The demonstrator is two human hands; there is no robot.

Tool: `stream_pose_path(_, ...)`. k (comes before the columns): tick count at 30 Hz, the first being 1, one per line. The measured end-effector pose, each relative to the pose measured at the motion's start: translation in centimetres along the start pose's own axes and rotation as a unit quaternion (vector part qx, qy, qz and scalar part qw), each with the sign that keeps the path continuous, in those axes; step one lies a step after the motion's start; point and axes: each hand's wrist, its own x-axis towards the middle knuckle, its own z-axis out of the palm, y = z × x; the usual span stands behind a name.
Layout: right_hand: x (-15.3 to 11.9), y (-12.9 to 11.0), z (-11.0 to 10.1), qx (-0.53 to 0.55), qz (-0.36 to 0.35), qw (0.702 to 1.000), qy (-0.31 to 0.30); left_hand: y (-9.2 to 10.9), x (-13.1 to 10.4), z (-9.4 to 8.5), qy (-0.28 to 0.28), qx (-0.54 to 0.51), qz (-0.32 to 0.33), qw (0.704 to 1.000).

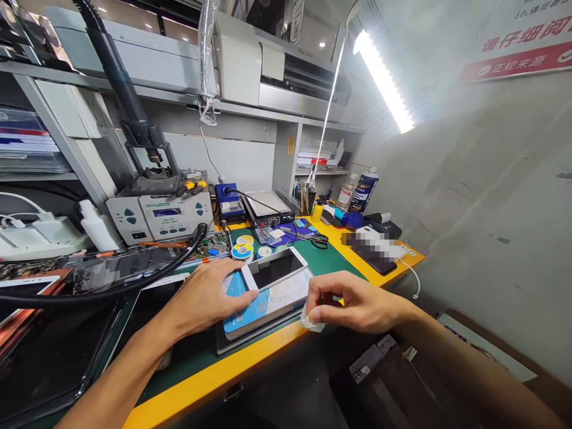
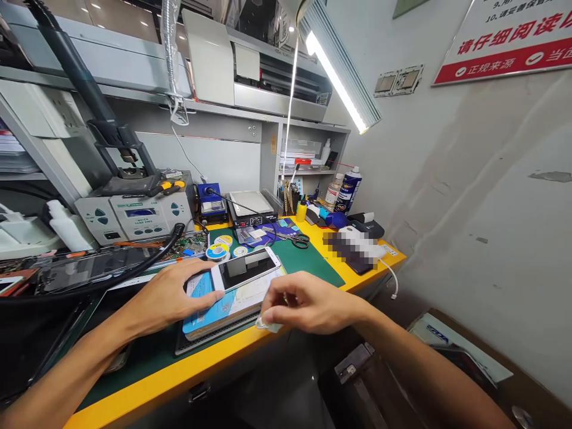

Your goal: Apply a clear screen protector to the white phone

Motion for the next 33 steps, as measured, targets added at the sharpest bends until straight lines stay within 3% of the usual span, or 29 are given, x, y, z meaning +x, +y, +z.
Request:
stream_pose_path(3, -1.9, 1.7, -1.1, 0.224, 0.016, 0.969, 0.105, -0.1, 0.0, 0.1, -0.001, 0.004, 0.000, 1.000)
stream_pose_path(6, -1.7, 4.4, -2.3, 0.432, 0.054, 0.883, 0.175, -0.2, 0.1, 0.1, -0.006, 0.009, -0.011, 1.000)
stream_pose_path(9, -1.0, 6.5, -3.0, 0.490, 0.066, 0.851, 0.176, -0.3, 0.1, 0.0, -0.015, 0.015, -0.016, 1.000)
stream_pose_path(14, -0.3, 8.1, -4.3, 0.507, 0.088, 0.838, 0.180, -0.3, 0.2, 0.1, -0.015, 0.018, -0.010, 1.000)
stream_pose_path(19, 1.9, 8.5, -7.1, 0.483, 0.089, 0.843, 0.220, -0.6, 0.2, 0.2, 0.011, 0.040, 0.007, 0.999)
stream_pose_path(23, 5.2, 7.5, -8.5, 0.441, 0.081, 0.864, 0.230, -0.3, 0.0, -0.4, 0.012, 0.046, 0.022, 0.999)
stream_pose_path(33, 14.6, 3.9, -6.5, 0.230, 0.044, 0.962, 0.142, 0.1, -0.3, -0.9, -0.020, 0.027, 0.006, 0.999)
